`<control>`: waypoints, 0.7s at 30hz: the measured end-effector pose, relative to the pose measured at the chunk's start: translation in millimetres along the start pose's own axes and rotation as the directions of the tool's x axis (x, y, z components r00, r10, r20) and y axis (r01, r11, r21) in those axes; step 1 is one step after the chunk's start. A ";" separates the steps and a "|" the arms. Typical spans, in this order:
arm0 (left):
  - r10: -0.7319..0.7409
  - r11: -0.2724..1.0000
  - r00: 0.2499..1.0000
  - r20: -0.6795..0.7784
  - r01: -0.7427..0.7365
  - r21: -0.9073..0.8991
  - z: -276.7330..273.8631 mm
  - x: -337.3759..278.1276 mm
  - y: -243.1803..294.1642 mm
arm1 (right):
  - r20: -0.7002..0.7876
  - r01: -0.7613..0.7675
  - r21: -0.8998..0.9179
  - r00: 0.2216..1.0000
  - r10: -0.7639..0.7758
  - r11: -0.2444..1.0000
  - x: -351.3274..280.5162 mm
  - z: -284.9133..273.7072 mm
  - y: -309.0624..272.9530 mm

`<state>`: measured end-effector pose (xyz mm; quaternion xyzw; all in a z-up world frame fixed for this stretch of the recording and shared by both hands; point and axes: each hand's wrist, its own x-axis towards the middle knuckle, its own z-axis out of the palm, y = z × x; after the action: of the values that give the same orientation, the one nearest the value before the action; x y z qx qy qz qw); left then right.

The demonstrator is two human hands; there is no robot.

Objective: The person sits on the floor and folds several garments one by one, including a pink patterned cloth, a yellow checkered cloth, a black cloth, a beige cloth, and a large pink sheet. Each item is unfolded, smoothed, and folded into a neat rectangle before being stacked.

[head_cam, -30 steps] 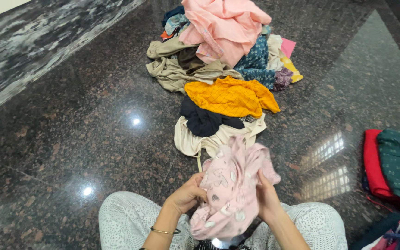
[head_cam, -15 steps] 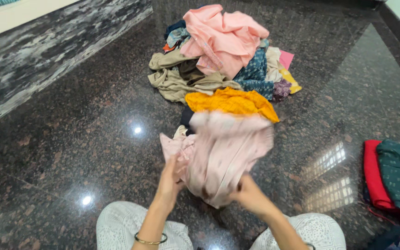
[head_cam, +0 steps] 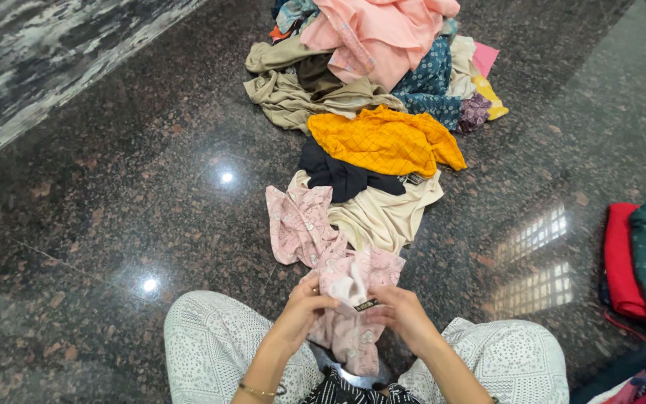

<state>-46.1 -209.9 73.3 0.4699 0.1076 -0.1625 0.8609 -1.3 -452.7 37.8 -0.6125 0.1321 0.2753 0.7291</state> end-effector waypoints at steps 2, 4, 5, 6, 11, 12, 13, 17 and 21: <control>-0.055 0.992 0.996 0.074 0.063 -0.107 -0.6 -18.6 10.1 | -0.019 -0.090 0.365 0.994 0.104 0.926 8.6 7.2 -4.6; -0.110 0.990 0.988 0.113 0.118 -0.072 -3.6 -33.3 14.8 | -0.056 -0.116 0.579 0.982 0.181 0.807 14.2 18.8 -7.2; -0.140 0.990 0.984 0.113 0.139 0.016 -4.3 -38.5 14.5 | 0.010 -0.122 0.563 0.990 0.141 0.818 14.8 24.2 -9.5; -0.171 0.982 0.979 0.111 0.160 0.105 -5.1 -41.4 14.0 | 0.078 -0.128 0.546 0.992 0.102 0.828 15.3 30.3 -13.2; 0.078 0.953 0.939 -0.336 0.028 0.300 -19.8 -31.4 36.9 | 0.033 0.187 0.435 0.974 -0.223 0.881 7.3 33.4 -59.6; 0.376 0.846 0.854 -0.361 -0.157 0.510 -26.8 -28.4 49.5 | -0.003 0.333 0.408 0.932 -0.364 0.850 1.0 22.4 -71.8; 0.643 0.655 0.699 -0.314 -0.288 0.699 -29.8 -26.2 59.2 | -0.027 0.412 0.453 0.893 -0.449 0.791 -4.9 10.8 -83.5; 0.847 0.235 0.510 -0.150 -0.106 0.966 -29.9 -34.8 79.4 | -0.159 0.567 0.347 0.820 -0.549 0.747 -22.0 -31.7 -94.9; 0.726 0.185 0.678 -0.115 -0.031 0.982 -16.1 -38.2 64.4 | -0.282 0.275 -0.217 0.901 -0.330 0.937 -20.8 -61.6 -59.8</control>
<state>-57.3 -157.0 127.4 0.9098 0.1144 0.1932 0.3491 24.4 -523.1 84.7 -0.7220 0.1251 0.0679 0.6771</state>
